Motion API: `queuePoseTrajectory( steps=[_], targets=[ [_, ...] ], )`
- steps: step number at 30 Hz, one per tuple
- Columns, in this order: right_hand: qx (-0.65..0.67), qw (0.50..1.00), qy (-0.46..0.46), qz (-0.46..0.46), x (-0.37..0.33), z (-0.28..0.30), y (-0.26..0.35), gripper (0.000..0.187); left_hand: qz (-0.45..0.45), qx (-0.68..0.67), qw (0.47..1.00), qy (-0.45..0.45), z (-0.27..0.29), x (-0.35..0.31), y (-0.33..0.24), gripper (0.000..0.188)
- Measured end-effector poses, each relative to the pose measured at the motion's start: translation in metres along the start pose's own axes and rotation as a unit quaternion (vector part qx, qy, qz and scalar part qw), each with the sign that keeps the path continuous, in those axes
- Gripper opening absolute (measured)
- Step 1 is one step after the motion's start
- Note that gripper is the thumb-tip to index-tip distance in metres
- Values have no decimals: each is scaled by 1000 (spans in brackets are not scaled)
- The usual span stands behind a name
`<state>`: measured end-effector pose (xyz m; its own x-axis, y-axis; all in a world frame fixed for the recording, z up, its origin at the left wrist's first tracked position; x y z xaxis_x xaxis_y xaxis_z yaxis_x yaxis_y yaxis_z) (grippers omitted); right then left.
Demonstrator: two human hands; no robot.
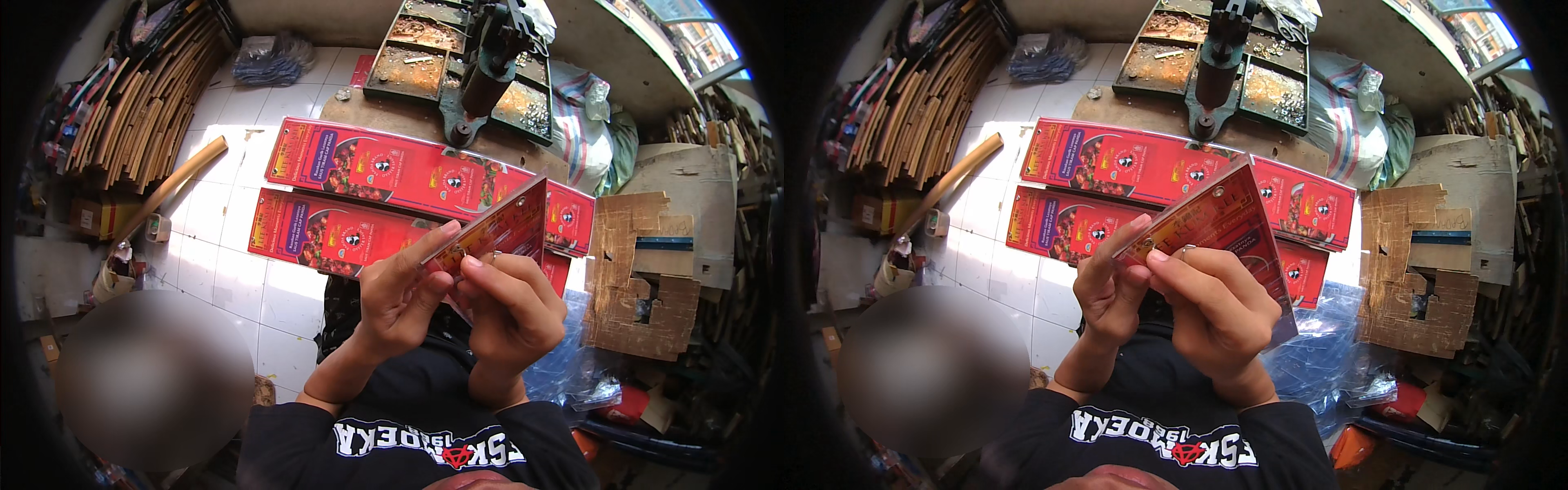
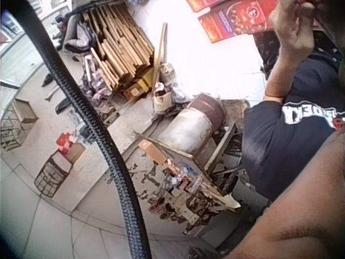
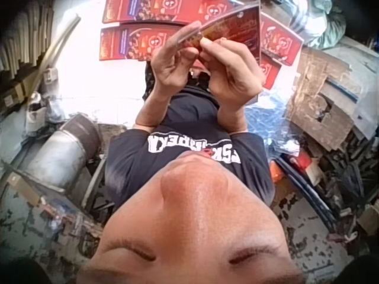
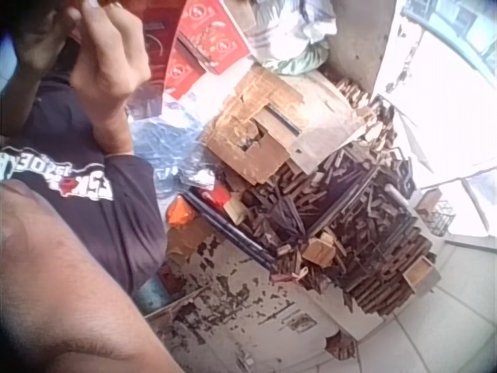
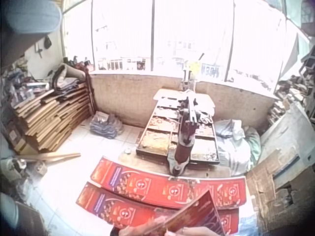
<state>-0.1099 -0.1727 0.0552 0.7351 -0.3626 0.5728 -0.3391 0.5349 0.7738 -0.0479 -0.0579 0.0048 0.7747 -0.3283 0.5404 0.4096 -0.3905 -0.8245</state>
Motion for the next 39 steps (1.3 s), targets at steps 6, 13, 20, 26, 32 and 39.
queuePoseTrajectory(
  steps=[6,13,20,26,32,39],
  targets=[
    [-10,1000,0,25,-1,-1,3,31,-29,22,999,-4,0,-1,-3,43],
    [30,999,-12,17,-2,-5,-6,29,25,-46,998,-26,0,-2,1,41],
    [29,1000,-4,11,-2,-6,-5,28,25,-45,998,-20,1,-2,1,42],
    [13,999,-14,27,-3,-6,-2,30,31,-29,999,-18,1,-4,0,42],
    [-25,999,-16,37,-5,-10,2,32,-5,37,999,-19,5,-5,1,40],
    [-18,999,-12,25,-6,-12,2,33,-51,87,995,-16,8,-4,0,40]
  ],
)
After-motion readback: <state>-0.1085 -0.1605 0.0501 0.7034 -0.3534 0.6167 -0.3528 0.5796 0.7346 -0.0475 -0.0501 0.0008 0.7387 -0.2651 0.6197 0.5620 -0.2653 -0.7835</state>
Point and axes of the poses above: each hand's wrist, its own x-axis towards the middle knuckle, its own z-axis out of the back of the hand, y = z × x, the point moved 5 cm from there along x, towards the middle knuckle, and after that the axes turned 2 degrees about -z, right-handed, at the moved point
